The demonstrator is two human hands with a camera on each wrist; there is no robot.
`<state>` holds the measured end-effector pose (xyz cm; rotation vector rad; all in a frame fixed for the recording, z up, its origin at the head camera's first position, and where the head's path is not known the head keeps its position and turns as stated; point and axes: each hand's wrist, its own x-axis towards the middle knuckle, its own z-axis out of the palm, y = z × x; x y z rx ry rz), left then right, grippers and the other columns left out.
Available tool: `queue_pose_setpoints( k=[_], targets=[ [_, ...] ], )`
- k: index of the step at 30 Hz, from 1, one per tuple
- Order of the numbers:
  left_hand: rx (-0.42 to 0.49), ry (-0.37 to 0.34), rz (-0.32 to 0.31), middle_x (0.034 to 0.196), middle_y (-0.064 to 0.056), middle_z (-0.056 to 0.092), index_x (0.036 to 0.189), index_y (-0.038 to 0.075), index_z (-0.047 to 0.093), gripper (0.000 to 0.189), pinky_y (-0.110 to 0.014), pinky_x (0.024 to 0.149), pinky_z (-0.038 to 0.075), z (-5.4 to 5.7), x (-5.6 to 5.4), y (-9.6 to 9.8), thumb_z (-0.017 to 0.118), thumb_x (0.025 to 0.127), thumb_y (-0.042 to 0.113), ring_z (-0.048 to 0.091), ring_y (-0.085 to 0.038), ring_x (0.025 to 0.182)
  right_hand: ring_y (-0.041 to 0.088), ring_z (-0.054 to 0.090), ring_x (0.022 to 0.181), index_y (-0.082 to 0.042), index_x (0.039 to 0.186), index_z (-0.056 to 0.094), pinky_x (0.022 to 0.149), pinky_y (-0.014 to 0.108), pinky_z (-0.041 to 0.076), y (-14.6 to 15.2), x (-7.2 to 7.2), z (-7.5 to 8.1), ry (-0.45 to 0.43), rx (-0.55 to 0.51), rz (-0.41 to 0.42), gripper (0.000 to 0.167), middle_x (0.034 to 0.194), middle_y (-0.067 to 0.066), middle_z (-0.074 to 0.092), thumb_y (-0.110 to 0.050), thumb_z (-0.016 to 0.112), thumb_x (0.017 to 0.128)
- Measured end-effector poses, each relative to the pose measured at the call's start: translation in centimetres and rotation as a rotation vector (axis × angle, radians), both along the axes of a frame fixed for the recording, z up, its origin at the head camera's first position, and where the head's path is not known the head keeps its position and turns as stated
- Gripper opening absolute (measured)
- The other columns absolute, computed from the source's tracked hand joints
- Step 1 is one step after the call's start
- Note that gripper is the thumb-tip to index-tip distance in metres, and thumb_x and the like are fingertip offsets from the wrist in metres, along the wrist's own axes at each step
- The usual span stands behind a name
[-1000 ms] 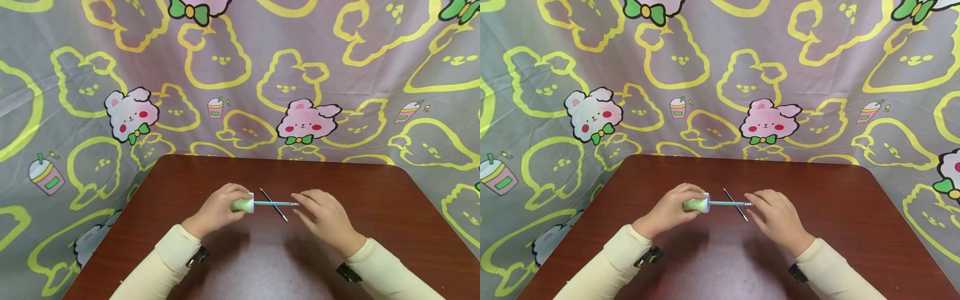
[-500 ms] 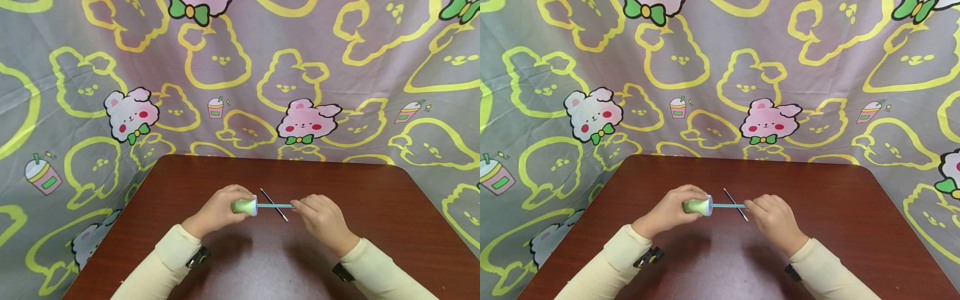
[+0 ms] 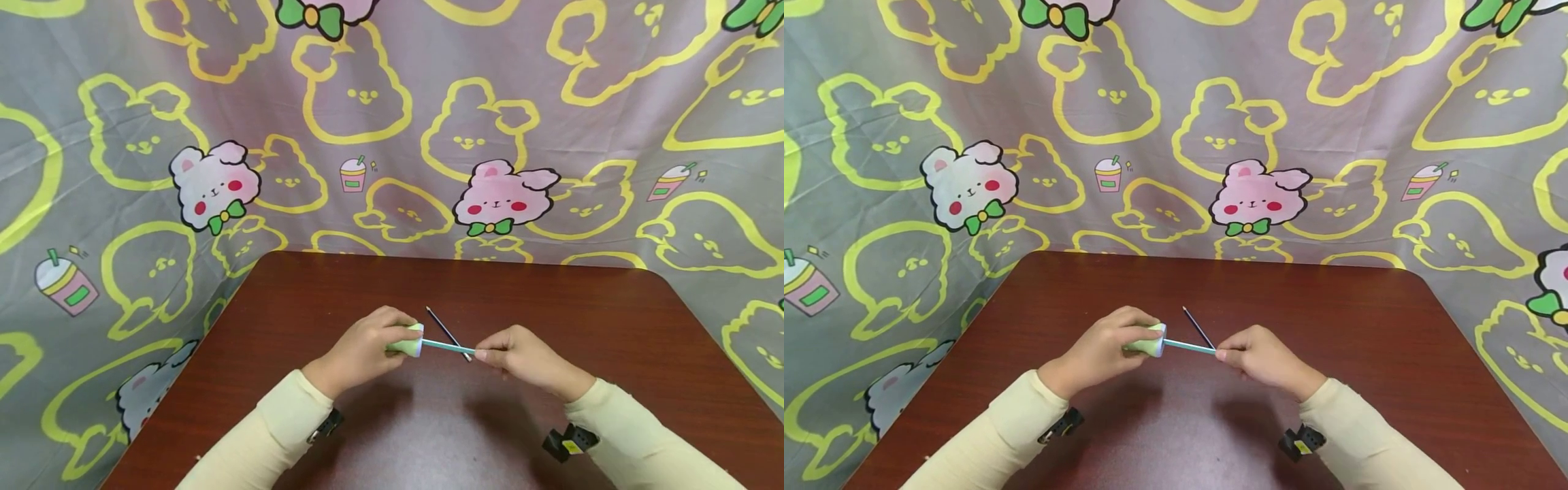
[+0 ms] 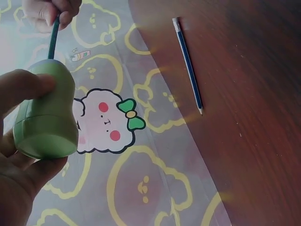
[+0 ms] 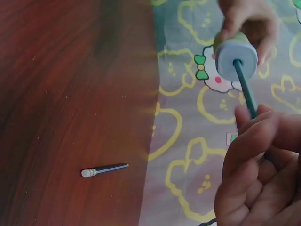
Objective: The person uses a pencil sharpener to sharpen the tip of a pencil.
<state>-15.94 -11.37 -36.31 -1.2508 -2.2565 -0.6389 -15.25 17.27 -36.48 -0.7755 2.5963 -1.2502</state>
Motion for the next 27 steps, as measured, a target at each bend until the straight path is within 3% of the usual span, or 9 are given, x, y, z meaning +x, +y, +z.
queue_pose_setpoints(
  k=[2,3,6,11,15,20,22,25,27],
  targets=[
    [-0.009,0.002,0.001,0.106,-0.005,0.066,0.103,0.009,0.075,0.037,-0.023,0.082,0.050,0.1,0.1,0.1,0.082,0.067,0.002,0.061,-0.017,0.098,0.014,0.048,0.056,-0.004,0.092,0.073,0.050,0.027,0.044,0.2,-0.2,0.4,-0.197,-0.044,-0.022,0.018,0.061,0.001,0.050,-0.016,0.061,0.094],
    [-0.012,-0.003,0.006,0.106,-0.004,0.066,0.103,0.009,0.075,0.037,-0.024,0.082,0.050,0.1,0.1,0.1,0.082,0.068,0.002,0.061,-0.017,0.099,0.015,0.049,0.057,-0.003,0.093,0.073,0.051,0.028,0.044,0.3,-0.3,0.4,-0.218,-0.055,-0.025,0.018,0.062,0.001,0.050,-0.016,0.061,0.094],
    [-0.011,-0.018,0.020,0.106,-0.004,0.066,0.103,0.009,0.075,0.036,-0.025,0.083,0.051,0.1,0.1,0.0,0.082,0.068,0.003,0.061,-0.017,0.099,0.014,0.049,0.059,-0.006,0.092,0.072,0.053,0.027,0.043,0.1,-0.4,0.5,-0.165,-0.011,-0.035,0.017,0.063,0.000,0.053,-0.019,0.062,0.093],
    [0.011,-0.052,0.034,0.107,-0.004,0.067,0.104,0.008,0.075,0.037,-0.027,0.084,0.051,0.3,-0.1,0.0,0.082,0.068,0.004,0.061,-0.018,0.100,0.011,0.053,0.071,-0.009,0.100,0.072,0.061,0.027,0.045,-0.2,-0.3,0.4,0.012,0.077,-0.104,0.018,0.081,-0.005,0.063,-0.023,0.066,0.091],
    [0.028,-0.080,0.032,0.106,-0.003,0.067,0.104,0.007,0.075,0.037,-0.027,0.084,0.051,0.3,-0.3,-0.1,0.083,0.068,0.003,0.061,-0.018,0.099,0.006,0.056,0.076,-0.013,0.101,0.071,0.065,0.025,0.048,-0.3,0.1,0.2,0.269,0.110,-0.143,0.019,0.090,-0.010,0.063,-0.019,0.075,0.083],
    [0.030,-0.113,0.047,0.106,-0.003,0.067,0.104,0.007,0.074,0.037,-0.026,0.084,0.051,0.4,-0.4,-0.3,0.082,0.068,0.004,0.061,-0.017,0.099,0.009,0.059,0.076,-0.012,0.093,0.071,0.063,0.031,0.049,-0.2,-0.1,-0.6,0.841,0.183,-0.091,0.024,0.087,-0.008,0.064,-0.011,0.082,0.071],
    [0.031,-0.131,0.054,0.106,-0.003,0.067,0.104,0.007,0.074,0.037,-0.026,0.084,0.051,0.5,-0.5,-0.3,0.082,0.069,0.004,0.061,-0.017,0.100,0.014,0.060,0.078,-0.010,0.091,0.070,0.063,0.034,0.049,-0.1,-0.3,-0.9,1.011,0.198,-0.056,0.020,0.085,-0.004,0.064,-0.009,0.077,0.073],
    [0.039,-0.171,0.059,0.107,-0.003,0.067,0.104,0.007,0.074,0.036,-0.025,0.083,0.050,0.6,-0.5,-0.3,0.082,0.069,0.005,0.061,-0.017,0.101,0.019,0.060,0.078,-0.007,0.091,0.069,0.064,0.036,0.048,-0.1,-0.6,-1.2,1.120,0.207,-0.026,0.010,0.085,0.000,0.063,-0.013,0.065,0.084],
    [0.047,-0.201,0.056,0.107,-0.002,0.067,0.104,0.007,0.074,0.036,-0.025,0.083,0.050,0.6,-0.5,-0.3,0.081,0.070,0.005,0.061,-0.017,0.102,0.020,0.059,0.077,-0.006,0.091,0.069,0.064,0.036,0.048,-0.1,-0.7,-1.4,1.147,0.210,-0.027,0.020,0.084,0.002,0.063,-0.019,0.055,0.095]
  ],
)
